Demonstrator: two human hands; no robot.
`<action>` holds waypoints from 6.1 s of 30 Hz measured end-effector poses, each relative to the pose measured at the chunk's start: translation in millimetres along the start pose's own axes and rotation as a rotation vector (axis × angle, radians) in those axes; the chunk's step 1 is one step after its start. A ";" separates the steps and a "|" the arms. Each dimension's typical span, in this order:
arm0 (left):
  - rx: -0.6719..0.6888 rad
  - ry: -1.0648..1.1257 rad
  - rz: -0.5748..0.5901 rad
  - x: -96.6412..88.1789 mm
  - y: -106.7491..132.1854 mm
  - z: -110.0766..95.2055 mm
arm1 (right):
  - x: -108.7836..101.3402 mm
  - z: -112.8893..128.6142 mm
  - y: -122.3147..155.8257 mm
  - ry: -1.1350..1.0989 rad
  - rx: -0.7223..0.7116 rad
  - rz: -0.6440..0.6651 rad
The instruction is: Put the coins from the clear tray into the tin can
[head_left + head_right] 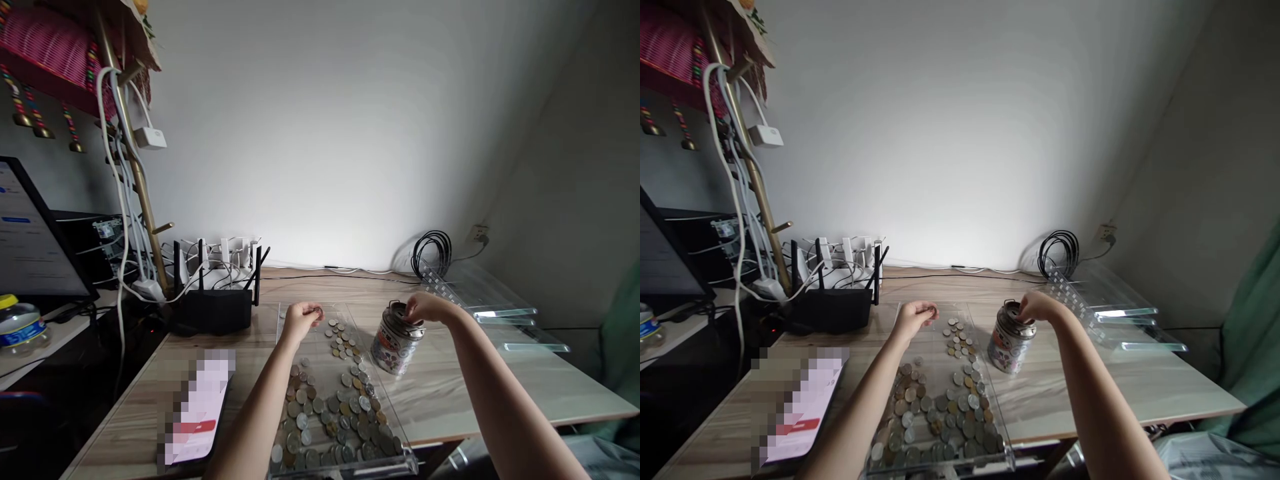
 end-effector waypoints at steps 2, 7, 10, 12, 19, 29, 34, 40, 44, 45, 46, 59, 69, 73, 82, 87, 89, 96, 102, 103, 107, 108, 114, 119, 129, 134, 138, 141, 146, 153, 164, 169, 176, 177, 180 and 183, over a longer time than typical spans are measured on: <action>-0.001 0.004 0.001 -0.6 0.2 0.4 | -10.2 -1.6 -1.2 0.018 0.039 -0.099; -0.008 -0.006 0.014 -0.7 -0.7 2.8 | -18.5 -5.8 1.8 0.098 0.161 -0.239; -0.002 -0.008 0.012 -1.8 -1.6 2.9 | -20.9 -1.7 17.7 0.111 0.115 -0.411; -0.001 0.000 0.004 -3.2 -2.0 2.8 | -15.7 0.1 37.6 0.047 0.040 -0.574; -0.009 -0.003 -0.011 -3.5 -1.6 4.5 | 58.4 -19.0 73.2 -0.276 0.120 -0.837; -0.047 -0.009 -0.023 -6.9 -1.3 9.2 | 42.8 7.1 28.4 -0.328 0.040 -0.884; -0.087 -0.018 0.022 -2.3 -1.2 13.1 | 17.0 74.3 62.6 -0.222 -0.177 -1.027; -0.046 0.027 0.028 1.4 3.9 2.5 | 49.9 185.8 24.9 -0.258 -0.554 -0.496; -0.042 -0.045 0.152 20.1 6.7 5.6 | 36.5 177.7 11.9 -0.390 -0.571 -0.518; -0.029 -0.084 0.184 24.9 6.4 6.3 | 28.7 164.3 11.1 -0.404 -0.537 -0.547; 0.000 -0.160 0.181 26.1 5.2 5.4 | 17.4 144.1 11.9 -0.399 -0.463 -0.620; -0.214 -1.445 -0.278 -84.6 19.3 -20.3 | -19.5 2.0 8.8 -0.064 0.154 -0.975; -0.091 -1.315 -0.371 -79.3 -13.8 -9.4 | 35.0 127.8 6.4 -0.185 -0.503 -0.564; -0.092 -1.289 -0.441 -79.7 -24.5 -9.2 | 81.3 135.4 -19.4 -0.169 -0.556 -0.260; 0.054 -1.333 0.276 9.6 5.7 17.8 | 135.8 125.2 -29.8 0.102 -0.469 0.076; -0.099 -1.472 0.387 14.2 18.6 45.0 | 148.2 140.7 -8.2 0.162 -0.540 0.216; -0.096 -1.448 0.411 16.6 18.9 47.0 | 155.0 145.3 0.9 0.191 -0.576 0.265; -0.057 -1.330 0.362 15.2 12.7 45.2 | 149.5 178.4 21.1 0.069 -0.778 0.074; -0.076 -1.383 0.280 8.1 10.9 41.9 | 158.4 189.9 24.4 0.031 -0.835 0.089; -0.097 -1.371 0.299 8.5 12.7 42.7 | 160.2 188.7 24.7 0.036 -0.822 0.112; -0.209 -1.293 0.364 8.0 19.6 47.7 | 166.6 183.3 28.4 0.122 -0.777 0.199; -0.231 -1.275 0.388 9.1 21.0 49.8 | 166.2 184.9 31.3 0.135 -0.801 0.201; -0.163 -1.242 0.390 17.7 18.1 48.8 | 168.3 185.6 39.1 0.134 -0.834 0.282; -0.106 -1.264 0.343 17.6 14.9 45.3 | 183.7 176.9 50.5 0.101 -0.818 0.561; -0.140 -1.196 0.413 23.5 17.5 56.2 | 182.7 167.2 47.6 0.100 -0.771 0.593; -0.282 -0.755 0.364 33.1 17.7 62.9 | 146.0 171.2 24.6 -0.187 -0.749 0.283; -0.615 -0.199 0.398 40.4 24.4 86.5 | 107.5 179.0 15.7 -0.412 -0.732 -0.018; -0.729 0.008 0.409 38.4 23.3 91.9 | 88.9 172.7 16.1 -0.475 -0.713 -0.116; -0.702 0.300 0.289 25.4 10.8 81.6 | 102.3 125.2 9.2 -0.074 -0.510 -0.041; -0.574 0.705 0.011 -0.8 -7.4 74.8 | 163.6 116.3 35.4 0.089 -0.610 0.237; -0.472 0.767 -0.164 -20.6 -14.9 74.3 | 169.1 121.9 48.5 0.022 -0.667 0.328; -0.521 0.725 -0.132 -13.7 -12.0 80.0 | 180.0 121.0 46.9 0.020 -0.636 0.493; -0.549 0.564 0.020 0.7 -8.1 80.0 | 141.5 164.2 17.8 -0.071 -0.765 0.328; -0.575 0.524 0.053 4.1 -6.1 80.8 | 128.3 173.8 8.5 -0.114 -0.759 0.227; -0.635 0.457 0.097 9.3 -1.4 82.4 | 99.0 197.4 -15.5 -0.150 -0.688 -0.027; -0.617 0.554 0.018 3.6 -4.4 80.1 | 76.6 210.7 -21.2 -0.139 -0.629 -0.218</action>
Point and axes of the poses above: each hand's wrist, its own y-axis away from the middle knuckle, its own x-axis out of the palm, z = x × y, the point moved 10 cm from there along -y, towards the middle knuckle, and after that the axes turned 4 degrees about y, right-handed, at the moved point
